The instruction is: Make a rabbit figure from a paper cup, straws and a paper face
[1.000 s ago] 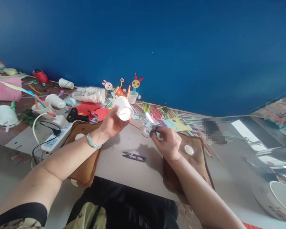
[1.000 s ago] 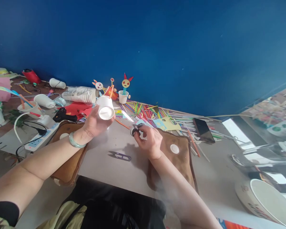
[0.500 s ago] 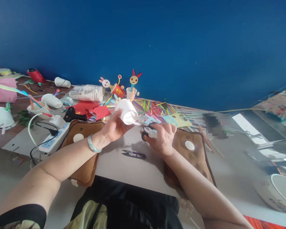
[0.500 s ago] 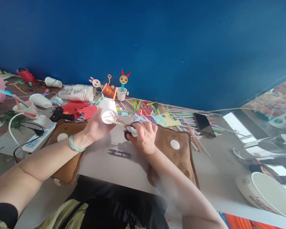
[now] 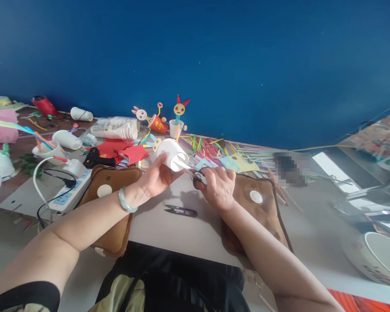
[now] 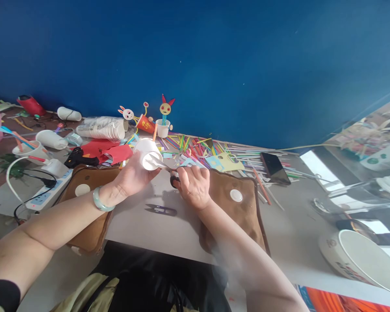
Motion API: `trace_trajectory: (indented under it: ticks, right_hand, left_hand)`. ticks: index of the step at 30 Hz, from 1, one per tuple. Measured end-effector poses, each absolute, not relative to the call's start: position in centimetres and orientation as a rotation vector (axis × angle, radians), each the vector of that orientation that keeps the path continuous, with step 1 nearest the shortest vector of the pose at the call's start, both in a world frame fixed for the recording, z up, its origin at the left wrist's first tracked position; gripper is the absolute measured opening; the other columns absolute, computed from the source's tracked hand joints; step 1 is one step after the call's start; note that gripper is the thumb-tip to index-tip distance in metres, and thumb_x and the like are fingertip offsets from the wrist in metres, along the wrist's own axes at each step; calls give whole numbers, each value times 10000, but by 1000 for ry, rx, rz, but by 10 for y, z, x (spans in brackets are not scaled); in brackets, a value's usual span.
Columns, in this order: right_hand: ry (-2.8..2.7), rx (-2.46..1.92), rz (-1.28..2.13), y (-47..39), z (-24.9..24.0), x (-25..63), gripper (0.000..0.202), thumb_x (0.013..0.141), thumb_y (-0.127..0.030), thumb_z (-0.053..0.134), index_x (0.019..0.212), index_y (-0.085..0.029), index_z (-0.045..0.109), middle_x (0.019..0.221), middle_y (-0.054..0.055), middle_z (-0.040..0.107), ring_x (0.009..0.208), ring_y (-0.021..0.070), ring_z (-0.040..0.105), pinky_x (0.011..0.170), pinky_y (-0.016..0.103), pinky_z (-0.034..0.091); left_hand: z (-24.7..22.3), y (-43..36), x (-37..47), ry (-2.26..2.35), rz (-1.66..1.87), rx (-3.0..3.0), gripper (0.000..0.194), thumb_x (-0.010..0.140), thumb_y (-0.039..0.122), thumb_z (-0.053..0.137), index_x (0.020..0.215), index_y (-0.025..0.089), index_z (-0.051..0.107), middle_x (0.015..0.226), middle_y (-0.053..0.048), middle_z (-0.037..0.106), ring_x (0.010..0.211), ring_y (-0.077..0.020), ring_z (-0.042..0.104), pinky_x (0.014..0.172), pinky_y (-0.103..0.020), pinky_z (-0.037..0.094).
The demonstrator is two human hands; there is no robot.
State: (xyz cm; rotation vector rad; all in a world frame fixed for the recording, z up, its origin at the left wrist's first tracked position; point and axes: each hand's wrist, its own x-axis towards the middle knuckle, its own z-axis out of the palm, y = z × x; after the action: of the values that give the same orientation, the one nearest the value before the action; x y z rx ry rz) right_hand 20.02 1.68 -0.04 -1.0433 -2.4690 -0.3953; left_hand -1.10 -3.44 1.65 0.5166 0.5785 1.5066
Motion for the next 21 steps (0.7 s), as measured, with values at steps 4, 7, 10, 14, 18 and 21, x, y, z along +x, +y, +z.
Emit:
trace_trajectory:
  ticks: [4,7,10,14,18,21]
  right_hand:
    - [-2536,-1047,-377,15,3,196,281,973,-305,433,1059,-197,678,856,100,704,832,257,520,735,376,293]
    - [-2574,-1005,-346,14,4,193,286,974,-257,419,1074,-190,679,817,99,684,815,253,525,722,368,301]
    - [-2588,-960,-390,14,5,193,282,978,-233,410,1056,-185,676,755,84,661,769,236,529,700,355,312]
    - [-2481,-763,-536,16,2,194,207,948,-166,439,1002,-187,638,660,40,614,665,198,497,651,336,314]
    - [-2234,-476,-660,19,-3,193,142,908,-107,501,991,-185,585,586,-8,548,577,168,461,603,317,310]
    - [-2140,-512,-583,20,-6,191,48,924,-171,560,963,-200,558,597,-20,550,555,153,469,597,301,337]
  left_hand:
    - [15,-35,-9,607,1480,502,337,901,433,673,1137,195,644,1124,-75,725,1033,-203,695,814,-293,621]
    - [16,-36,-9,613,1472,477,323,904,433,668,1128,201,640,1103,-69,725,988,-195,696,778,-285,619]
    - [17,-36,-9,584,1473,458,330,906,432,670,1136,197,641,1084,-66,722,944,-178,696,757,-263,615]
    - [19,-37,-9,562,1486,427,321,912,412,671,1143,192,637,1069,-60,720,928,-161,696,777,-246,615]
    - [21,-36,-10,560,1470,393,291,931,378,643,1137,173,630,1067,-59,718,907,-154,695,787,-255,612]
    - [21,-34,-12,552,1492,384,299,929,380,640,1133,162,627,1050,-59,722,897,-160,700,795,-266,613]
